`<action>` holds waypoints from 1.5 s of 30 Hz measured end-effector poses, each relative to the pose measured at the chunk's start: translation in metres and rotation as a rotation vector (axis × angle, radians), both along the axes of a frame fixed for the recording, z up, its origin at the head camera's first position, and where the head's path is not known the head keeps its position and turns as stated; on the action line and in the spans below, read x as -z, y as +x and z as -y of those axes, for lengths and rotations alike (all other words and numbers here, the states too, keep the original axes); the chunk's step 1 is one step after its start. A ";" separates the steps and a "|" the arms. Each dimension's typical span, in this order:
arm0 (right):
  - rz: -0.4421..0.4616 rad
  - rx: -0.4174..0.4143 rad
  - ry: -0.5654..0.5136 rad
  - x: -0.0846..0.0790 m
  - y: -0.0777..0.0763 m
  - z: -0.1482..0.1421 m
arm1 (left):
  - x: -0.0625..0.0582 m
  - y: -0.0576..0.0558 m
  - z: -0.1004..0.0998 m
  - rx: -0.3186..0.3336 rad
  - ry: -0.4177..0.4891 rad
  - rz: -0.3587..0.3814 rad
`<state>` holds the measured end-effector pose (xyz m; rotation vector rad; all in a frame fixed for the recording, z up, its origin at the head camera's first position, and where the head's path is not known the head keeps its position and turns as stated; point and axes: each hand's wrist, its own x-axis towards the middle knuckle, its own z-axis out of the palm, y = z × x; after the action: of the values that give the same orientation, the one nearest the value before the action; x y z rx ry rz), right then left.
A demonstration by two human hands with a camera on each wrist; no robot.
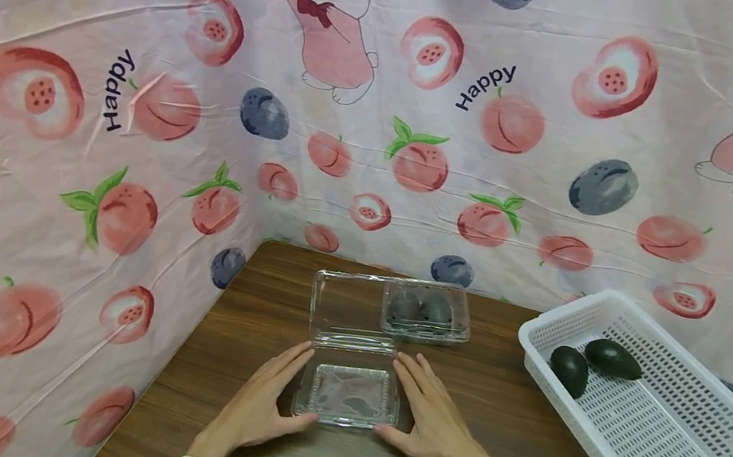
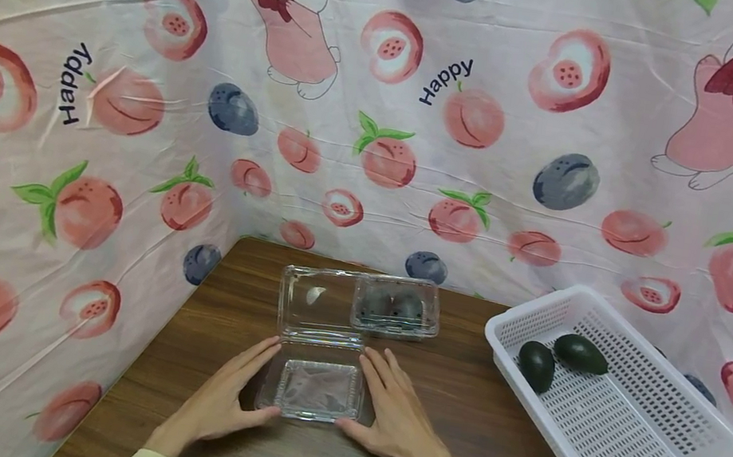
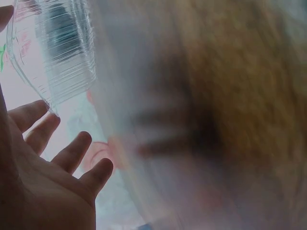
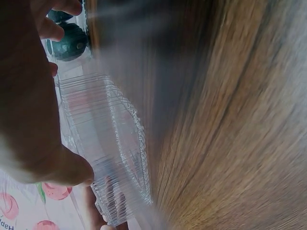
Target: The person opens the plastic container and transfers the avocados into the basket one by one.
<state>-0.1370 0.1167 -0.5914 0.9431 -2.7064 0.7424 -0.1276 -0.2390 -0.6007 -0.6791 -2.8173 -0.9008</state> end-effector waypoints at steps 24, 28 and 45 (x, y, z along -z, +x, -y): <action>0.144 -0.052 0.023 -0.005 -0.021 0.041 | 0.002 0.002 0.035 -0.081 0.007 -0.004; 0.151 -0.063 0.026 -0.006 -0.025 0.047 | 0.001 0.002 0.040 -0.100 0.005 0.002; 0.180 -0.090 0.033 -0.011 -0.053 0.076 | -0.002 -0.013 0.061 -0.158 0.013 0.002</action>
<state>-0.1901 0.0407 -0.5807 1.0602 -2.8537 0.8397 -0.1402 -0.2999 -0.5990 -0.4460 -2.8162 -0.8920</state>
